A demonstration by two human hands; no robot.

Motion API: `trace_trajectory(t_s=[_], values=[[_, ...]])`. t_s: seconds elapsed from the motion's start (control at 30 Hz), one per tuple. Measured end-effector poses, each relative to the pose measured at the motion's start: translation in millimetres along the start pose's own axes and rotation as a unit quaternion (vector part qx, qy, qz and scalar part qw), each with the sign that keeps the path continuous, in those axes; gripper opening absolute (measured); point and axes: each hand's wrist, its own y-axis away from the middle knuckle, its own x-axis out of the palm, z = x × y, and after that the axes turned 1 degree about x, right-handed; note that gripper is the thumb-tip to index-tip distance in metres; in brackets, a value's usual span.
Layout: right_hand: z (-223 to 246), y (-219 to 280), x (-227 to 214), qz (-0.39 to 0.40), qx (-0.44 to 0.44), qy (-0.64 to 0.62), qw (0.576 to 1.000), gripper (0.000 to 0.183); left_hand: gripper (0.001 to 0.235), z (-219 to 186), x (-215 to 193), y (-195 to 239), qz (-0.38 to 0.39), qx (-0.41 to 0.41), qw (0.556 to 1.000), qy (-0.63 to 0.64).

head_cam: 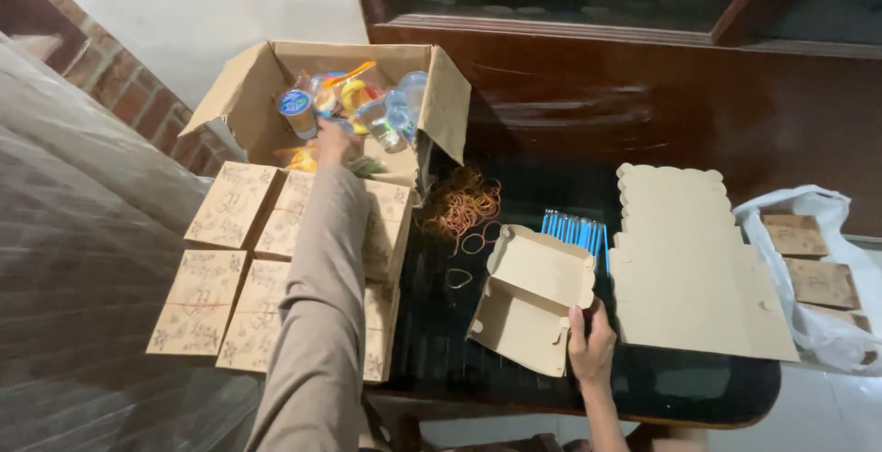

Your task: Assembling cardboard boxes and filling them with small plastic containers at a steady pace.

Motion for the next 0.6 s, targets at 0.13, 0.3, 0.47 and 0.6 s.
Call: trace_trajectory(t_s=[0.13, 0.3, 0.47, 0.6], values=[[0.9, -1.0, 1.5, 0.001, 0.006, 0.001, 1.0, 0.044, 0.085, 26.5, 28.2, -40.6, -0.027, 0.073, 0.977, -0.198], [3.2, 0.5, -0.4, 0.013, 0.022, 0.007, 1.0, 0.049, 0.055, 7.6, 2.8, -4.0, 0.067, 0.065, 0.982, -0.166], [3.2, -1.1, -0.5, 0.013, 0.001, 0.008, 1.0, 0.045, 0.062, 16.3, 4.7, -10.5, 0.028, 0.032, 0.995, 0.091], [3.7, -0.2, -0.5, 0.018, 0.022, -0.005, 1.0, 0.047, 0.092, 17.4, 3.0, -30.3, -0.047, 0.053, 0.982, 0.176]])
